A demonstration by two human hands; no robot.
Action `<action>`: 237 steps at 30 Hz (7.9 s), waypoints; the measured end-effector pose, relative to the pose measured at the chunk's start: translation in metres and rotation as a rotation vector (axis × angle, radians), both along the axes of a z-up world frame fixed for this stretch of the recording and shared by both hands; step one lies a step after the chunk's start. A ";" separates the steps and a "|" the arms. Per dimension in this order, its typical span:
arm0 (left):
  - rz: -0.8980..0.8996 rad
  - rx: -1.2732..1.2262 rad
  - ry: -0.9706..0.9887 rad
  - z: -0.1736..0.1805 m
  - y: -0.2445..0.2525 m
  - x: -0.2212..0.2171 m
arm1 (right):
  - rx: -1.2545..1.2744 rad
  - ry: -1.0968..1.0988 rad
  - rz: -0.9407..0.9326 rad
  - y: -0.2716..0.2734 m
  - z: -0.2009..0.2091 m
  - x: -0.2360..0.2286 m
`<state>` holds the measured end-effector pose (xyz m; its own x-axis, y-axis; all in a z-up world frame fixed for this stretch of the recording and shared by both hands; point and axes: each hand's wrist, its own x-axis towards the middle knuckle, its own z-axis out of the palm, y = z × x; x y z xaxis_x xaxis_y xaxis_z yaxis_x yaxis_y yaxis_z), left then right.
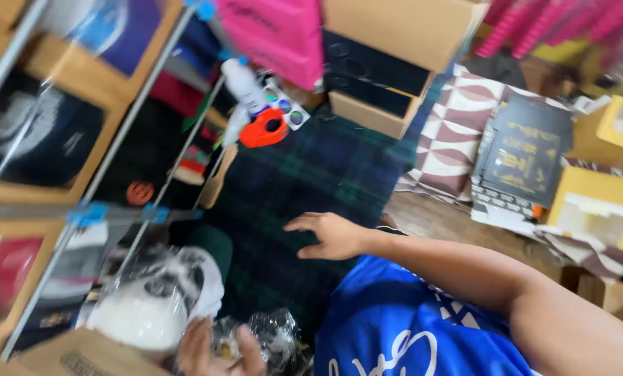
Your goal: The person assembles two different cardboard boxes from flat packaging. They fold the flaps and tuck the tabs to form the boxes, handling a blue box with yellow graphics first, followed by a white box with black graphics.
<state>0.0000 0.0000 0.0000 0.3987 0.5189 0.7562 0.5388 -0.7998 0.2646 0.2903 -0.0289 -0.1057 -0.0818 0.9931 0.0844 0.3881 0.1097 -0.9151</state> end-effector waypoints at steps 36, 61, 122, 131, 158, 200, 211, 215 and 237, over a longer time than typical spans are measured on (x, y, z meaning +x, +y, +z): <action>-0.223 -0.976 1.801 -0.164 -0.034 0.407 | -0.709 1.674 -2.659 -0.298 -0.275 0.364; -0.240 -0.934 1.762 -0.169 -0.032 0.405 | -0.114 0.114 -2.060 -0.298 -0.144 0.379; -0.137 -0.880 1.578 -0.200 -0.032 0.358 | -1.255 0.459 -1.896 -0.295 -0.291 0.404; -0.098 -0.928 1.619 -0.193 -0.032 0.368 | -0.584 0.616 -1.694 -0.220 -0.286 0.375; -0.077 -0.861 1.662 -0.203 -0.033 0.368 | -1.320 0.009 -2.038 -0.299 -0.305 0.365; -0.092 -0.782 1.655 -0.208 -0.033 0.370 | -1.076 0.200 -1.778 -0.316 -0.239 0.394; -0.196 -0.784 1.592 -0.202 -0.025 0.359 | -0.542 -0.542 -1.727 -0.424 -0.061 0.408; -0.258 -0.904 1.542 -0.185 -0.022 0.349 | -0.596 -0.440 -1.380 -0.417 0.036 0.374; 0.738 -1.559 -0.740 -0.090 -0.030 0.122 | -0.733 -0.036 -0.353 -0.035 0.022 0.073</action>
<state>0.1215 -0.0303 -0.0895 -0.3413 0.7142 -0.6110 0.0682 0.6672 0.7418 0.3631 -0.0643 -0.0833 0.2565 0.7628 -0.5935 0.3185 -0.6465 -0.6933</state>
